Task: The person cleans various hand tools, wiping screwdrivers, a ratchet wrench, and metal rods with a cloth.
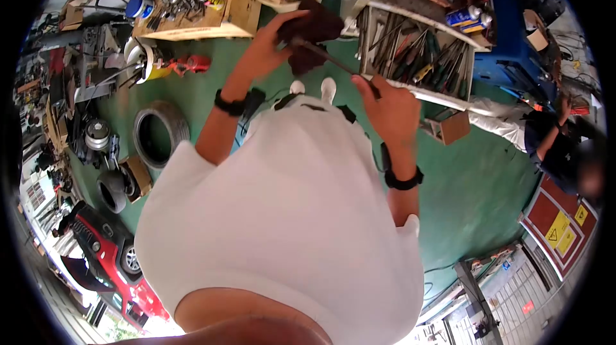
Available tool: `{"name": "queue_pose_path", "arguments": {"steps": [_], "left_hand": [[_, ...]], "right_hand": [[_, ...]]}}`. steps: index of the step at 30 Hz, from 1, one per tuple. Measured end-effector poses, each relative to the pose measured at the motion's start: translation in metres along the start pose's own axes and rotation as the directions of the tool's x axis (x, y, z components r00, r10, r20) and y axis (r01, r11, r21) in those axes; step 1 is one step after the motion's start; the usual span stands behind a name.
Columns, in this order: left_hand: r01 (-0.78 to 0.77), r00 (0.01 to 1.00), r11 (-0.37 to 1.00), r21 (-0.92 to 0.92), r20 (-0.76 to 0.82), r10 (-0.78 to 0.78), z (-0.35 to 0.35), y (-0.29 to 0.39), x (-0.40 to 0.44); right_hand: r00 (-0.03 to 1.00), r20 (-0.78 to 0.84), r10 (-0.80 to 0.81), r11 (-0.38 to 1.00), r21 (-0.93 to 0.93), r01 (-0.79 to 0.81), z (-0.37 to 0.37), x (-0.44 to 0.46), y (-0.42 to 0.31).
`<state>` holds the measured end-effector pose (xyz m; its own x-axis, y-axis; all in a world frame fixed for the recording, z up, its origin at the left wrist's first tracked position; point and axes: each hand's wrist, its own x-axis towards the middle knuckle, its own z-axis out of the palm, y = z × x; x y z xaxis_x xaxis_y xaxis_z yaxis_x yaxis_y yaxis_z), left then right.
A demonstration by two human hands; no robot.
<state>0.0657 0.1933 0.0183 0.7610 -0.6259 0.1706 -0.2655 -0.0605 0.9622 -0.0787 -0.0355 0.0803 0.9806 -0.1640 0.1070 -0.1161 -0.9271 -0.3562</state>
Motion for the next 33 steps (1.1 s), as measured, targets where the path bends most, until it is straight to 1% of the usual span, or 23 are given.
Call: {"name": "queue_pose_path", "arguments": {"steps": [1, 2, 4, 5, 7, 8, 10, 11, 12, 15, 17, 18, 20, 21, 23, 24, 26, 27, 28, 29, 30, 32, 33], "left_hand": [[0.029, 0.999, 0.995, -0.098, 0.021, -0.027, 0.005, -0.008, 0.003], [0.048, 0.999, 0.994, -0.101, 0.031, -0.045, 0.007, -0.011, 0.004], [0.06, 0.985, 0.987, -0.151, 0.172, -0.033, 0.007, -0.008, 0.014], [0.067, 0.984, 0.981, -0.18, 0.174, -0.036, 0.009, -0.008, 0.016], [0.057, 0.98, 0.979, -0.196, 0.199, -0.017, 0.011, -0.018, 0.018], [0.042, 0.977, 0.977, -0.208, 0.212, 0.003, 0.012, -0.022, 0.019], [0.058, 0.971, 0.981, -0.186, 0.24, -0.012, 0.017, -0.024, 0.022], [0.065, 0.967, 0.985, -0.161, 0.255, -0.022, 0.021, -0.024, 0.024], [0.064, 0.964, 0.985, -0.162, 0.265, -0.019, 0.024, -0.022, 0.027], [0.075, 0.941, 0.996, -0.049, 0.334, -0.054, 0.039, -0.012, 0.037], [-0.073, 0.945, 0.993, -0.091, 0.312, 0.098, 0.059, -0.002, 0.038], [-0.07, 0.944, 0.993, -0.092, 0.316, 0.096, 0.065, 0.004, 0.04], [-0.271, 0.944, 0.961, -0.06, 0.176, 0.277, 0.069, 0.017, 0.05], [-0.268, 0.944, 0.961, -0.061, 0.182, 0.275, 0.068, 0.021, 0.05], [-0.134, 0.977, 0.991, 0.022, 0.171, 0.128, 0.066, 0.027, 0.052], [-0.139, 0.976, 0.99, 0.025, 0.173, 0.132, 0.066, 0.027, 0.053], [-0.24, 0.971, 0.966, 0.099, 0.043, 0.236, 0.067, 0.022, 0.05], [-0.236, 0.971, 0.967, 0.099, 0.051, 0.232, 0.067, 0.019, 0.049], [-0.202, 0.976, 0.971, 0.13, -0.057, 0.211, 0.064, 0.016, 0.049], [-0.171, 0.966, 0.973, 0.157, -0.166, 0.197, 0.06, 0.013, 0.051], [-0.182, 0.966, 0.971, 0.153, -0.156, 0.205, 0.057, 0.01, 0.052], [0.006, 0.962, 0.999, -0.034, -0.273, -0.015, 0.046, 0.002, 0.051], [0.004, 0.957, 1.0, -0.003, -0.289, -0.004, 0.04, -0.002, 0.051]], "right_hand": [[1.0, 0.014, -0.011, 0.999, -0.046, 0.011, -0.004, -0.003, 0.002], [0.998, 0.056, 0.018, 1.0, -0.019, -0.016, -0.008, -0.005, 0.003], [0.985, 0.12, 0.125, 0.989, 0.061, -0.133, -0.007, -0.009, 0.013], [0.982, 0.124, 0.14, 0.987, 0.06, -0.148, -0.006, -0.012, 0.017], [0.951, 0.191, 0.242, 0.938, 0.203, -0.28, -0.003, -0.016, 0.027], [0.948, 0.193, 0.253, 0.935, 0.203, -0.291, 0.002, -0.019, 0.033], [0.937, 0.23, 0.263, 0.848, 0.408, -0.338, 0.01, -0.027, 0.04], [0.926, 0.229, 0.299, 0.827, 0.423, -0.371, 0.012, -0.033, 0.041], [0.924, 0.224, 0.309, 0.823, 0.423, -0.378, 0.009, -0.036, 0.041], [0.947, 0.181, 0.266, 0.856, 0.407, -0.319, -0.004, -0.041, 0.042], [0.962, 0.113, 0.249, 0.892, 0.359, -0.273, -0.009, -0.044, 0.036], [0.961, 0.114, 0.254, 0.891, 0.36, -0.278, -0.008, -0.045, 0.036], [0.947, 0.145, 0.287, 0.833, 0.451, -0.321, -0.002, -0.043, 0.039], [0.945, 0.146, 0.292, 0.83, 0.452, -0.326, 0.003, -0.045, 0.04], [0.937, 0.167, 0.307, 0.794, 0.498, -0.349, 0.014, -0.046, 0.045], [0.938, 0.161, 0.307, 0.793, 0.501, -0.346, 0.015, -0.044, 0.047], [0.935, 0.202, 0.293, 0.812, 0.465, -0.354, 0.016, -0.044, 0.05], [0.932, 0.204, 0.3, 0.806, 0.468, -0.362, 0.015, -0.044, 0.048], [0.967, 0.018, 0.254, 0.851, 0.471, -0.232, 0.011, -0.042, 0.045], [0.965, -0.174, 0.196, 0.89, 0.444, -0.101, 0.006, -0.04, 0.043], [0.961, -0.185, 0.204, 0.891, 0.441, -0.105, 0.002, -0.039, 0.045], [0.952, -0.306, 0.01, 0.997, 0.075, 0.013, -0.009, -0.04, 0.053], [0.949, -0.315, 0.012, 0.998, 0.067, 0.01, -0.015, -0.041, 0.054]]}}
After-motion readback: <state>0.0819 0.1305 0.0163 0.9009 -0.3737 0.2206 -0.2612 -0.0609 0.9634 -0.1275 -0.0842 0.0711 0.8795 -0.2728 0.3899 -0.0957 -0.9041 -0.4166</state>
